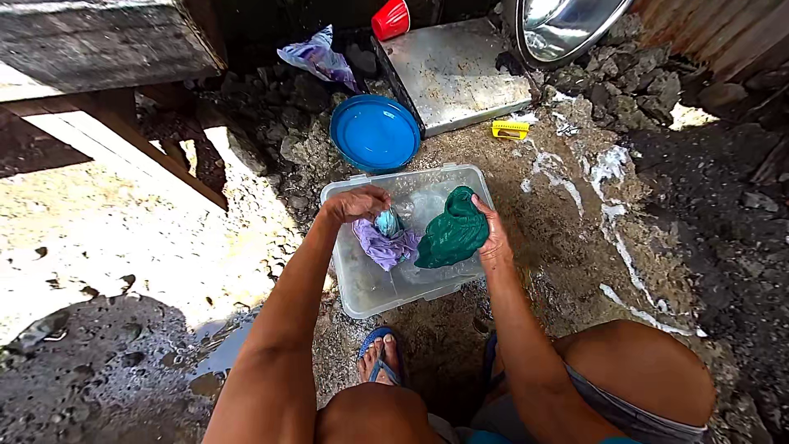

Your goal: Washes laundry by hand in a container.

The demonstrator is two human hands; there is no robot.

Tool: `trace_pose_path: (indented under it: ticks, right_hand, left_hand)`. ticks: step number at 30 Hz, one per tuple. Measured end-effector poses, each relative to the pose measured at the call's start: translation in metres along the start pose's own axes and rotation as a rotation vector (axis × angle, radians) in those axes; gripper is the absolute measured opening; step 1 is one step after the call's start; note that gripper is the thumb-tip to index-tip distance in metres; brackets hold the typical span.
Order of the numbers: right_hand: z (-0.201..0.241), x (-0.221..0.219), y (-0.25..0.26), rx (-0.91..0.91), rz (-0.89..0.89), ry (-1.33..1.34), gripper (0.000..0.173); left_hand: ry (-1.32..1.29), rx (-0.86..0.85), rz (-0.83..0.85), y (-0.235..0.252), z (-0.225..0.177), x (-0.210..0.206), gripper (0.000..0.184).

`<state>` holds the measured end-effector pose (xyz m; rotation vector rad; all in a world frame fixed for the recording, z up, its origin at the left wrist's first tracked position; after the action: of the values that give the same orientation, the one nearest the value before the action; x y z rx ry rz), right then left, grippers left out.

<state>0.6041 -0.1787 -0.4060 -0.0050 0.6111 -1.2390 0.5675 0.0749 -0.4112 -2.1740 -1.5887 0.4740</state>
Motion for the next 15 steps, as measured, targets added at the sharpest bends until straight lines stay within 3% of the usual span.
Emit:
trace_pose_path:
  ticks: [5, 8, 10, 12, 13, 15]
  right_hand:
    - [0.014, -0.025, -0.011, 0.097, 0.162, 0.136, 0.03]
    - [0.027, -0.015, -0.011, 0.19, 0.185, 0.035, 0.033]
    - [0.015, 0.022, 0.0, 0.109, 0.029, -0.403, 0.033]
    - [-0.007, 0.064, 0.015, -0.038, -0.136, -1.073, 0.033]
    - [-0.018, 0.079, 0.019, -0.12, -0.181, -1.346, 0.041]
    - [-0.035, 0.083, 0.019, -0.211, -0.193, -1.504, 0.059]
  left_hand:
    - [-0.3, -0.062, 0.05, -0.027, -0.016, 0.005, 0.017]
    - [-0.265, -0.085, 0.017, -0.029, -0.027, 0.013, 0.016]
    - [-0.036, -0.045, -0.115, -0.027, -0.023, 0.03, 0.01]
    - [0.255, 0.045, -0.253, -0.025, -0.016, 0.049, 0.02]
    - [0.347, 0.072, -0.278, -0.022, -0.012, 0.054, 0.026]
    - [0.419, 0.052, -0.292, -0.018, -0.014, 0.053, 0.03]
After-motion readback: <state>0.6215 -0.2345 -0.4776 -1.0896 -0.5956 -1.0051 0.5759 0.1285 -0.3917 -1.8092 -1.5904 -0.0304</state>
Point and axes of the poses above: each hand's wrist, its own y-axis towards the middle knuckle, its own x-axis out of the back of the hand, z = x × y, the point moved 10 cm from there along y, towards the middle knuckle, and after that the axes turned 12 degrees about -y, right-handed, at the moved point
